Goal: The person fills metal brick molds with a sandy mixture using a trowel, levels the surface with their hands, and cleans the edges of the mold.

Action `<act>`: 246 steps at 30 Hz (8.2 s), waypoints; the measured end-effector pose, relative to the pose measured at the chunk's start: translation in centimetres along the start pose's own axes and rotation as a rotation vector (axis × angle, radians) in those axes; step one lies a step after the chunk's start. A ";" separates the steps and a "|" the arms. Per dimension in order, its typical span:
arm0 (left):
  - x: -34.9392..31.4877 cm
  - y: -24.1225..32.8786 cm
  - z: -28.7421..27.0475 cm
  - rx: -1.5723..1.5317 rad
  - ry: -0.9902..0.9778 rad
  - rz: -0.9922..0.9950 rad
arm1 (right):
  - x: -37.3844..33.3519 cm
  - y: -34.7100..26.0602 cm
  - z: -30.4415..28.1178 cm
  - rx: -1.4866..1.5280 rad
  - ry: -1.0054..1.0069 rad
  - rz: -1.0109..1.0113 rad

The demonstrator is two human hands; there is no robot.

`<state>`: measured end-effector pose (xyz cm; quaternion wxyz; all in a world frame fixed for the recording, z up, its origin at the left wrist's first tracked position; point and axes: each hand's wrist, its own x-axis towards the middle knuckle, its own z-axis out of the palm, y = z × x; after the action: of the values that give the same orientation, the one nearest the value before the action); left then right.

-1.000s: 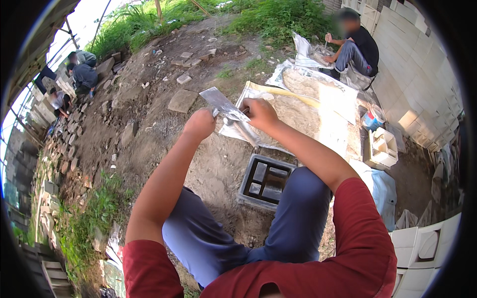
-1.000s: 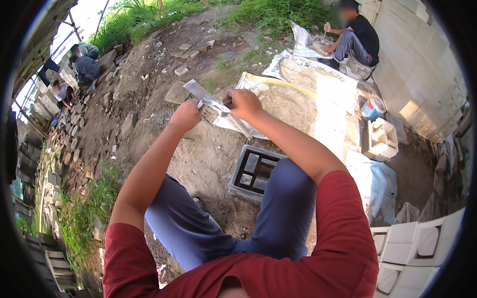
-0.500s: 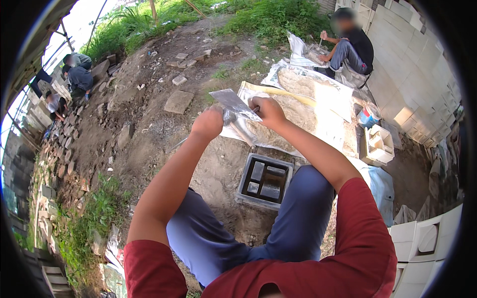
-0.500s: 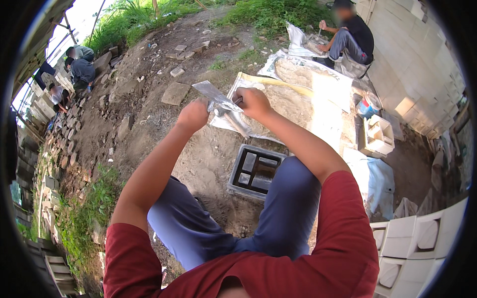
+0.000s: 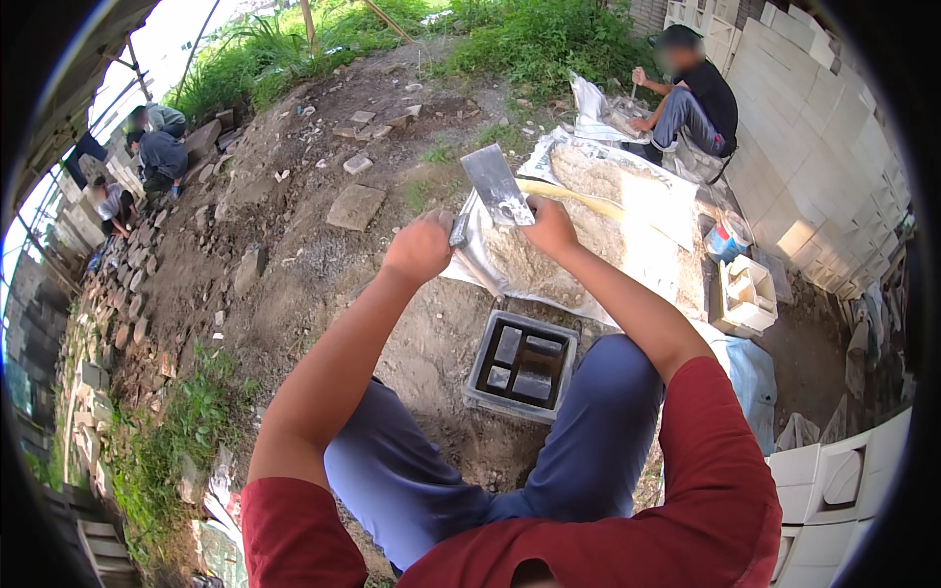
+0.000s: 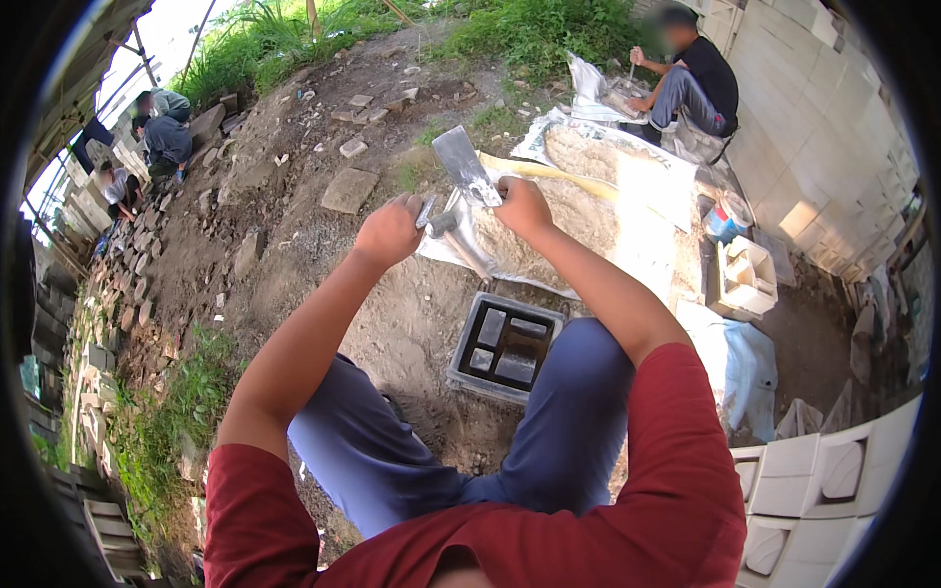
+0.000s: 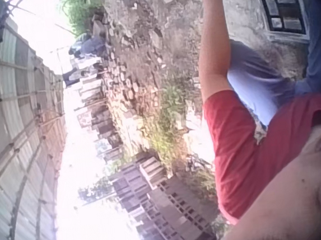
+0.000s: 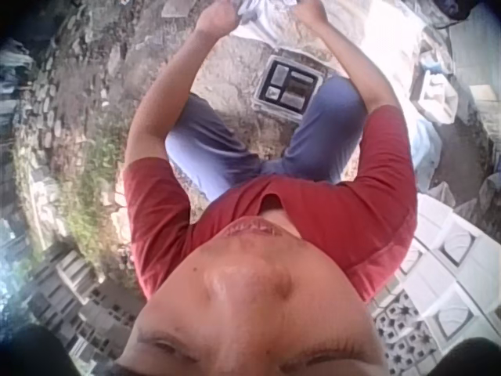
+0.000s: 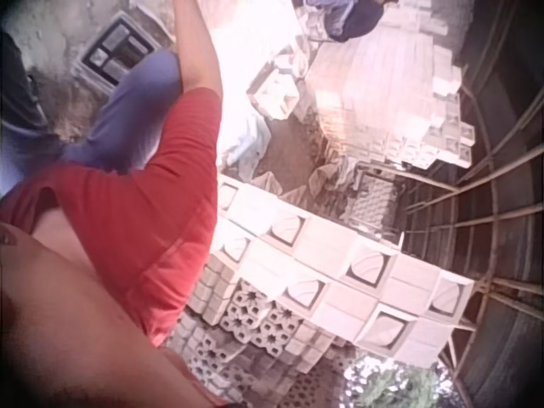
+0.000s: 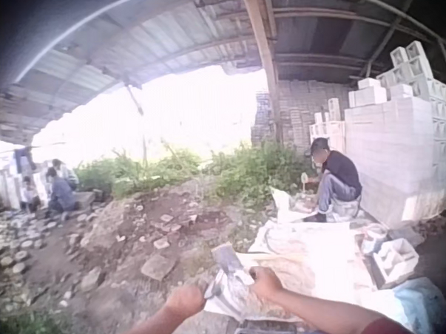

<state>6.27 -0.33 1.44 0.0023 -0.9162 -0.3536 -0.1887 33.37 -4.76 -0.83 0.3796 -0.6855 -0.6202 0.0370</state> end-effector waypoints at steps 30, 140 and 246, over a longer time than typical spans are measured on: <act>-1.9 3.3 -4.3 -0.356 0.075 0.079 | -5.2 14.8 -8.4 -0.067 -0.506 0.219; -10.9 19.7 32.0 -0.188 -0.592 -0.069 | -36.1 29.9 2.2 -0.155 -0.048 0.472; -14.6 8.3 30.7 -0.529 0.051 -0.666 | -23.2 12.5 13.6 -0.254 -0.939 -0.073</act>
<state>12.29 -11.77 -31.08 -0.2848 -0.7161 -0.5694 -0.2860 31.21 -17.94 -27.32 -0.0266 -0.6134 -0.7477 0.2530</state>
